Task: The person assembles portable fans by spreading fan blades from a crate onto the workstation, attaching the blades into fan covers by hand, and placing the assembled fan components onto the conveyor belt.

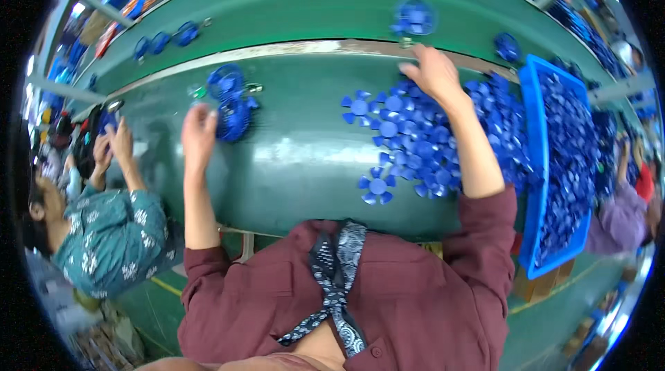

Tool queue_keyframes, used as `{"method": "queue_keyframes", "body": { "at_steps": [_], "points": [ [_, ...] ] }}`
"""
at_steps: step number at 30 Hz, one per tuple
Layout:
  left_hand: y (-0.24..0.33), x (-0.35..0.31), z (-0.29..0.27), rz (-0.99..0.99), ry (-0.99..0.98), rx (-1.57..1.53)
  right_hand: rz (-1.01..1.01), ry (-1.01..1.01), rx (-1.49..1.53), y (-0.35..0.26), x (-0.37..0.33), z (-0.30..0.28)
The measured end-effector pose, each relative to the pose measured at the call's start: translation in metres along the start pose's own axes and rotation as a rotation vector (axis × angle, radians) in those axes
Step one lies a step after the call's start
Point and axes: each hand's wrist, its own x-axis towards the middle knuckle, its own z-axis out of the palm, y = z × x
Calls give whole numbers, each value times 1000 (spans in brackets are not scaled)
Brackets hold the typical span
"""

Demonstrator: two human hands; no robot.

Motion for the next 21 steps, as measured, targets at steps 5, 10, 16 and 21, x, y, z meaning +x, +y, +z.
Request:
{"method": "queue_keyframes", "body": {
  "at_steps": [5, 10, 16, 21],
  "points": [
    [15, -22, -5, -23, -390, -277, 34, -93, -104, -17, -16, 4],
    [43, 19, -9, 162, -286, -82, 6, -136, -134, -26, -17, 1],
    [14, 104, 49, 567, -27, 205, 2, -45, 535, -11, -17, -7],
    [5, 136, 50, 456, -339, 376, 239, -235, 1878, -8, -43, -6]
  ]
}}
